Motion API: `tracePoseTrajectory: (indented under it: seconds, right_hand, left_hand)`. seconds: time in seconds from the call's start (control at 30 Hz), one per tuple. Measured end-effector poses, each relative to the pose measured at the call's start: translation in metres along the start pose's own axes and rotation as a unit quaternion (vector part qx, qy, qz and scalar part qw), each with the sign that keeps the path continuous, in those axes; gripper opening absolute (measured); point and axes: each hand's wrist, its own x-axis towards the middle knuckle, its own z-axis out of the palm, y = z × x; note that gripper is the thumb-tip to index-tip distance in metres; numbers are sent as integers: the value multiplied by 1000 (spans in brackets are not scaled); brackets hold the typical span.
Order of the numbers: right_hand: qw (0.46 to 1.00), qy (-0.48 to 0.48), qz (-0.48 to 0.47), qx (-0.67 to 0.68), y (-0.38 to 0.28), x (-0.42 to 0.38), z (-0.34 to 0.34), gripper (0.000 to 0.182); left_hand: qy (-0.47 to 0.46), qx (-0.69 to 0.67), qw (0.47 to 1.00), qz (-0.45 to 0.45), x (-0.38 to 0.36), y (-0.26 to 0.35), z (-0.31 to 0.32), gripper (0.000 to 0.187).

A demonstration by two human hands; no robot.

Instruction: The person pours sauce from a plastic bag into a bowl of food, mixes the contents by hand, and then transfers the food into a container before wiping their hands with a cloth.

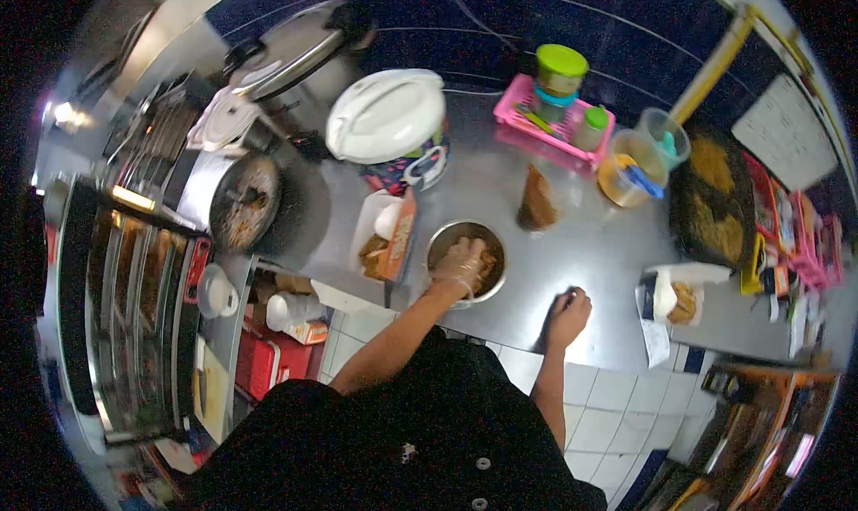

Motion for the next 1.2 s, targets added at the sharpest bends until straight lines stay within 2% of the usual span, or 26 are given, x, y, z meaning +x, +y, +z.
tracePoseTrajectory:
  seconds: [0.07,0.1,0.13,0.17,0.2,0.23,0.27,0.3,0.33,0.37,0.4,0.47,0.57,0.63,0.7,0.73,0.77,0.8,0.87,0.93,0.97,1.0,1.07,1.13,1.2]
  right_hand:
    - [1000,3,-14,22,12,-3,4,22]
    - [1000,-21,-19,-2,21,-1,8,25]
    - [999,-17,-39,10,22,-2,5,25]
    - [996,-5,-47,74,46,-7,18,27]
    - [998,-28,-26,59,39,-6,10,28]
    - [996,-41,-74,-3,55,-2,16,29]
    - [997,-37,-59,28,32,-2,7,27]
    - [992,-48,-116,-29,52,10,23,25]
    - [986,-14,-168,-16,72,16,31,24]
    - [997,-41,-63,-21,58,12,27,23]
    - [992,-17,-121,-30,87,19,44,24]
    - [998,-64,-25,-11,70,30,37,27]
    - [997,-38,-45,45,63,98,47,34]
    - [956,-66,-170,228,-37,119,15,40]
    - [930,-206,-111,285,-124,144,-10,45]
    - [907,-181,-264,274,-144,164,-2,47]
    - [861,-152,-411,259,-164,182,5,49]
    - [856,-155,-419,260,-191,182,-4,49]
    - [834,-395,-264,279,-246,170,-26,52]
    - [829,-410,-249,287,-268,158,-26,55]
    - [810,-466,-210,287,-271,156,-26,60]
    - [788,-518,-170,287,-270,155,-25,66]
    - [712,-597,-144,339,-243,187,20,63]
    - [735,-583,-138,317,-271,162,7,76]
    - [729,-587,-183,301,-296,141,-1,78]
  left_hand:
    - [20,-24,1000,-2,-8,8,-6,36]
    - [9,-7,1000,5,-14,17,-24,41]
    - [11,2,1000,1,-2,14,-7,43]
    - [-19,77,997,9,-6,19,-13,48]
    - [-13,68,998,6,8,18,14,45]
    - [102,48,992,47,8,13,27,41]
    - [231,48,971,28,34,3,91,36]
    - [148,-14,989,4,16,8,35,40]
    - [117,-38,991,-55,15,22,20,45]
    - [70,-30,995,-66,4,27,-2,48]
    - [82,-43,993,-74,5,26,1,47]
    - [97,-69,990,-80,20,24,17,49]
    - [146,-60,986,-57,16,27,19,44]
    - [146,-64,984,-75,19,28,21,41]
    - [181,-96,973,-106,33,31,36,35]
    - [184,-100,972,-110,33,31,39,35]
    - [181,-112,972,-97,34,30,39,35]
    - [179,-123,972,-84,35,28,39,34]
    - [170,-118,974,-96,51,29,50,31]
    - [159,-111,975,-113,48,27,39,29]
    - [110,-71,989,-71,45,29,34,34]
    - [58,-27,998,-29,39,28,25,40]
    - [53,47,997,-4,54,27,34,31]
    - [77,29,996,-31,51,-4,26,32]
    - [103,-46,993,-26,38,-4,27,36]
